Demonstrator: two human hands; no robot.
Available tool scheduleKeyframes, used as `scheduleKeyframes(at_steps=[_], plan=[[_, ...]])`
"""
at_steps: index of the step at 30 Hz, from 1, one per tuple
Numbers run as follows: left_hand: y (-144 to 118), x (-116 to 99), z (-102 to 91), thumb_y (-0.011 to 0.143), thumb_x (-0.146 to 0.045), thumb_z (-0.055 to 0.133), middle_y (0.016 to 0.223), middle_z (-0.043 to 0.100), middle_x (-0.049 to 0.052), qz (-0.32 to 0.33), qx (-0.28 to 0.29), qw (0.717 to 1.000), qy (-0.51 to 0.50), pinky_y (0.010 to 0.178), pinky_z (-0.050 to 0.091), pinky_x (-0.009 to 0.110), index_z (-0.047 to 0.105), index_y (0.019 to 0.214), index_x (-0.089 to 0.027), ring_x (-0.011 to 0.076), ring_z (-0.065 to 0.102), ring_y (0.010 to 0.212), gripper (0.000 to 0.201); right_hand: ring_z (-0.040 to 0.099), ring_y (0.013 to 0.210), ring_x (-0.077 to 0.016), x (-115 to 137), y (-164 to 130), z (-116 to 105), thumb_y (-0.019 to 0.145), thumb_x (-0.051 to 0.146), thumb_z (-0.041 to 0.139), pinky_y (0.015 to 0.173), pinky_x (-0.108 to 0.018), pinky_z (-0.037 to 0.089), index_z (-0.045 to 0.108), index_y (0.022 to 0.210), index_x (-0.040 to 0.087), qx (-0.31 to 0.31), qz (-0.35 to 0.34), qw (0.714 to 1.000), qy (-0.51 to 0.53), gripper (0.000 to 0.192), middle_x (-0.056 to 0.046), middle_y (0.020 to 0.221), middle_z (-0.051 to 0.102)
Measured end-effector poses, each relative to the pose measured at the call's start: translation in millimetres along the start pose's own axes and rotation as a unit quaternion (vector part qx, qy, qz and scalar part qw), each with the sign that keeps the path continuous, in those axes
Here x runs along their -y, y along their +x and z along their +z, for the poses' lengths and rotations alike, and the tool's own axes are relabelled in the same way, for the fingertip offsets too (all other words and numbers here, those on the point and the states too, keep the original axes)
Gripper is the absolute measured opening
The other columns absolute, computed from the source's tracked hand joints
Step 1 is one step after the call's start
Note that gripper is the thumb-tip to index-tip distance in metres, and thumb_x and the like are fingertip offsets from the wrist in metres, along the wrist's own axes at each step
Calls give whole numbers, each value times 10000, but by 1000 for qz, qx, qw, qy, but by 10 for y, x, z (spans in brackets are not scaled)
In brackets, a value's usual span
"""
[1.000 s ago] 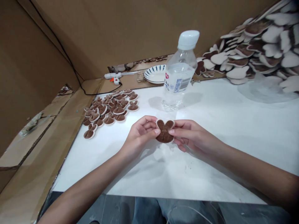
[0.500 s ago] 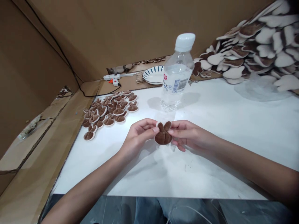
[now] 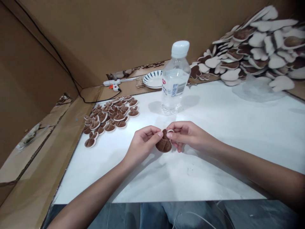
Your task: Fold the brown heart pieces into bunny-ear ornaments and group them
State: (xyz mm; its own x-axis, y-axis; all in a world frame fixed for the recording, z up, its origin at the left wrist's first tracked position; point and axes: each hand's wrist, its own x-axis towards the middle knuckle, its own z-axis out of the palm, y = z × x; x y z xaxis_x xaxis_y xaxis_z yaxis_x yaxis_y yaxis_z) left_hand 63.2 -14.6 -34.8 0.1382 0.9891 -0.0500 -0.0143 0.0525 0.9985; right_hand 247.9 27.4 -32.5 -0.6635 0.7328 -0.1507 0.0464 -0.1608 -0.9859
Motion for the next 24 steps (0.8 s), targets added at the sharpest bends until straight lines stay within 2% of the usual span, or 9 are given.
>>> scheduleKeyframes(at_steps=[5,8,10,15,19,24], plan=[[13,38,-22,839,-377,613,676,586,3,-48,61,995,-70,612,404,220,606,777,-130,87,514,600,254,542,516,-86,11,-2,10,745,423,715,511,-222,492,619,804,140,2,-22,1000,3,305,20,606,568],[8,39,-7,849,-403,591,725,610,37,-91,111,979,-144,645,428,247,588,788,-127,122,567,656,282,541,521,-83,27,-4,10,745,404,720,510,-216,473,624,805,136,9,-35,999,10,291,12,624,589],[3,35,2,855,-411,576,756,623,57,-103,122,974,-161,663,443,263,587,797,-125,142,588,688,292,544,541,-86,22,-2,2,764,395,706,521,-217,472,627,818,135,17,-47,999,14,277,6,641,597],[-1,29,-23,842,-356,599,818,615,37,-68,68,988,-117,680,465,250,599,874,-147,131,582,733,212,540,572,-93,-10,8,-25,794,386,680,550,-224,489,634,866,142,-10,-49,999,4,259,5,642,583],[0,24,-44,743,-227,692,866,629,45,-25,85,990,-111,652,488,252,570,993,-169,155,603,766,284,551,588,-107,-1,5,-34,818,388,646,547,-240,512,627,913,155,-46,-45,998,0,252,-6,667,588],[18,26,-45,719,-180,712,884,615,43,-16,61,991,-121,640,504,238,543,1026,-173,138,591,776,350,588,686,-123,21,-2,-40,770,315,699,565,-233,508,609,994,155,-19,-25,999,39,290,-52,848,633]])
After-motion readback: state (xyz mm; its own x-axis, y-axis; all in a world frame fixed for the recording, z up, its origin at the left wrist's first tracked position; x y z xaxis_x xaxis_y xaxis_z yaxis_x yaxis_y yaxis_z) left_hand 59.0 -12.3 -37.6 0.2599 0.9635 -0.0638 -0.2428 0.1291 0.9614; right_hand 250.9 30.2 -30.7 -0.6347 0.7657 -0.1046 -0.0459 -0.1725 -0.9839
